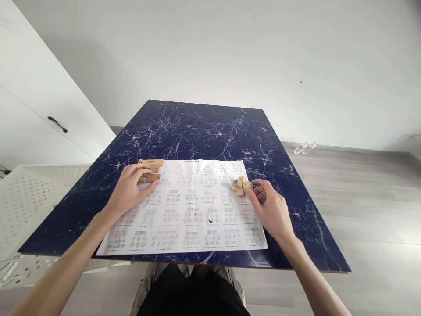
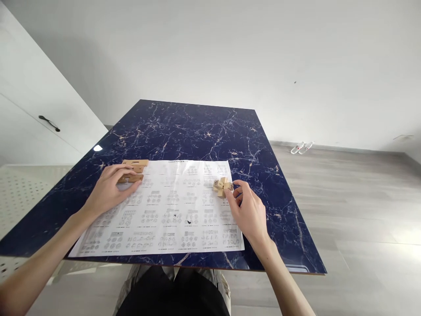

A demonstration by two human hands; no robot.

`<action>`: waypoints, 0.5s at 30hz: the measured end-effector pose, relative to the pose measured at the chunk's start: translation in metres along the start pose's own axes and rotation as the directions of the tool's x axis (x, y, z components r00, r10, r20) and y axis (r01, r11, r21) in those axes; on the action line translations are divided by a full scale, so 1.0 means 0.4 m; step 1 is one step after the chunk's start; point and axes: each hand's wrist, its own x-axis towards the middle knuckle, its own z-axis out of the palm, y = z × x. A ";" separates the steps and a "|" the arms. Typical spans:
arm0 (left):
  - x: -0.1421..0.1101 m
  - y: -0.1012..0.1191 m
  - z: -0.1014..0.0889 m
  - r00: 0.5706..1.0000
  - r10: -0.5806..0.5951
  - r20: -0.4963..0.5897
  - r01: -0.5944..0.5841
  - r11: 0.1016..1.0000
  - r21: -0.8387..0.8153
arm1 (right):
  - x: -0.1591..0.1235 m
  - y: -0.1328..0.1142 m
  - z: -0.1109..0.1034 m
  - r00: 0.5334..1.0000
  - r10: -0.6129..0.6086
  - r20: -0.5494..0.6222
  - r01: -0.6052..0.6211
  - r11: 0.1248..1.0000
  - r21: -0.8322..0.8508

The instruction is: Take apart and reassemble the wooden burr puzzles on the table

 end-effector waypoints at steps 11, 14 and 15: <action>-0.010 -0.020 0.004 0.998 0.059 0.024 -0.059 0.998 0.023 | -0.020 -0.028 0.058 0.995 -0.015 -0.103 0.018 0.999 0.032; -0.019 -0.023 -0.003 0.997 0.074 0.034 -0.074 0.997 0.002 | -0.044 -0.051 0.067 0.995 0.004 -0.103 0.006 0.995 0.104; -0.022 -0.026 -0.006 0.996 0.080 0.044 -0.080 0.997 -0.007 | -0.055 -0.060 0.070 0.996 0.018 -0.084 -0.004 0.988 0.156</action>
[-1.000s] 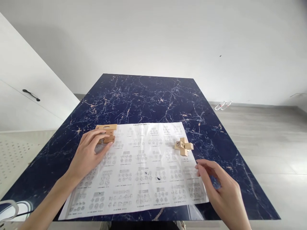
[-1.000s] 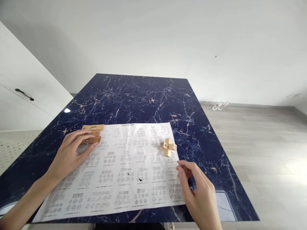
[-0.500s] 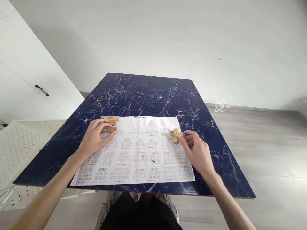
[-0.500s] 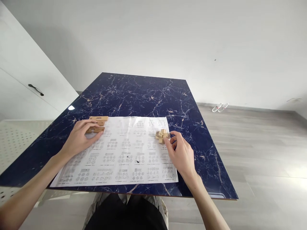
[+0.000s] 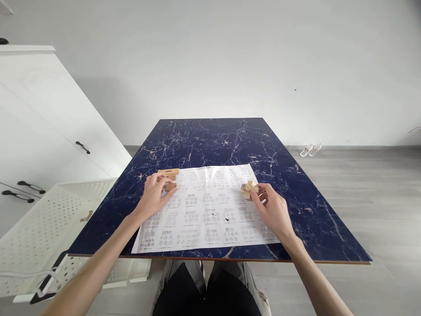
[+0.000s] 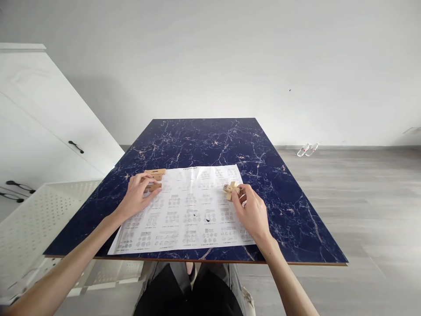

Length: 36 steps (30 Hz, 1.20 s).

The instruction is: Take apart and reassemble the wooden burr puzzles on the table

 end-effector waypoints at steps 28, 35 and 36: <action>-0.051 -0.066 -0.033 0.977 0.032 -0.209 -0.006 0.993 0.121 | -0.152 -0.068 0.056 0.976 0.154 0.156 -0.204 0.895 0.398; -0.093 -0.102 -0.068 0.972 0.040 -0.230 0.010 0.977 0.212 | -0.156 -0.067 0.054 0.970 0.171 0.175 -0.229 0.888 0.399; -0.095 -0.106 -0.072 0.971 0.041 -0.235 0.013 0.975 0.224 | -0.156 -0.067 0.053 0.970 0.171 0.175 -0.228 0.889 0.397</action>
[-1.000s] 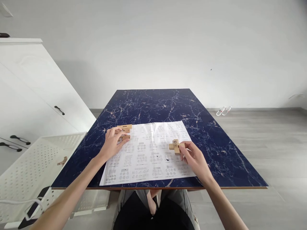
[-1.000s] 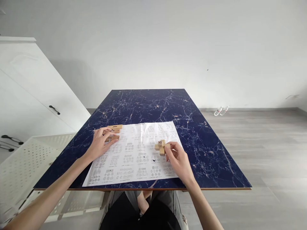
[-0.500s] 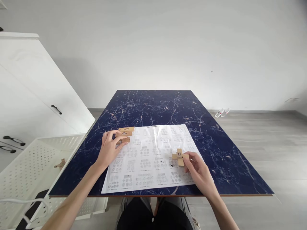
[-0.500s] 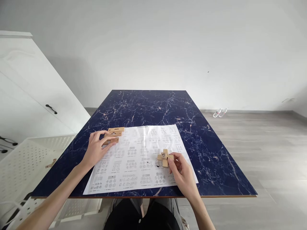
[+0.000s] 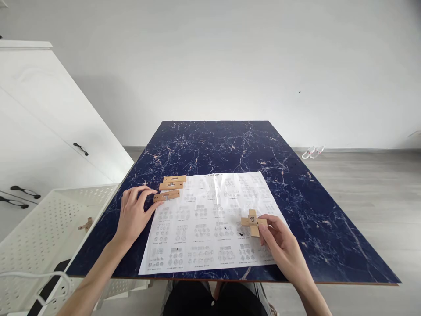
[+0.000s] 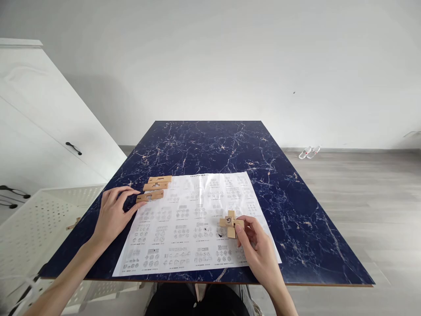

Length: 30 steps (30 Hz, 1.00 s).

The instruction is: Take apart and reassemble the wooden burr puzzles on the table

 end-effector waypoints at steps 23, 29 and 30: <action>-0.036 0.175 -0.067 0.961 0.003 0.275 0.129 0.878 -0.461 | -0.013 -0.033 0.034 0.998 0.020 0.053 -0.021 1.000 0.022; -0.047 0.331 -0.077 0.775 0.104 0.623 0.454 0.593 -0.665 | -0.030 -0.063 0.130 0.973 -0.032 0.230 0.011 0.996 0.091; -0.046 0.340 -0.072 0.769 0.126 0.627 0.461 0.570 -0.680 | -0.034 -0.065 0.144 0.971 -0.033 0.238 0.008 0.994 0.105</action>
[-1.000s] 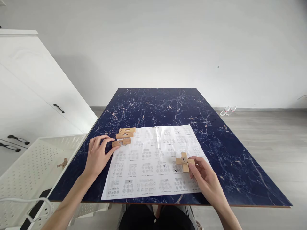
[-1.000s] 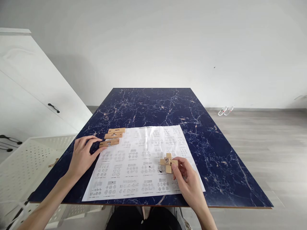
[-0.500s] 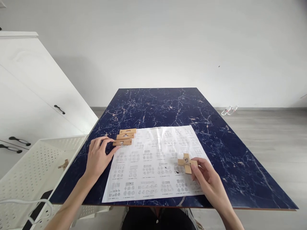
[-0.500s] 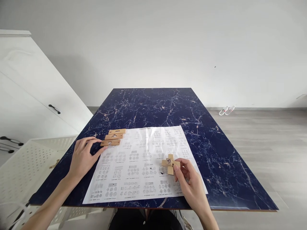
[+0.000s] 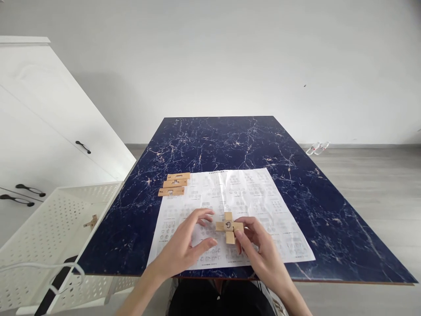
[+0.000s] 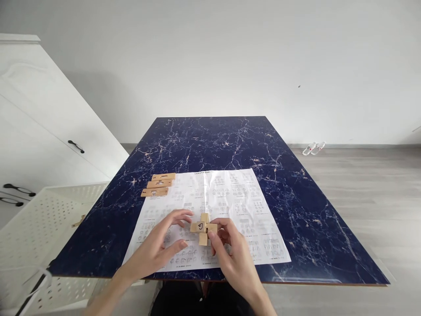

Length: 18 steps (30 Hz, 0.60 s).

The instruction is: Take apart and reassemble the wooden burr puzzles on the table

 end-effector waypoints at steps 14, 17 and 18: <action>0.008 -0.016 0.020 0.999 -0.023 0.045 0.023 1.000 0.005 | -0.017 0.010 0.038 0.990 0.007 0.138 0.000 0.998 -0.056; 0.005 -0.023 0.020 0.999 -0.022 0.049 0.022 1.000 -0.004 | -0.016 0.004 0.038 0.990 -0.009 0.140 0.021 0.996 -0.084; 0.004 -0.025 0.021 0.999 -0.019 0.047 0.019 1.000 -0.007 | -0.015 0.003 0.038 0.991 -0.014 0.133 0.027 0.995 -0.098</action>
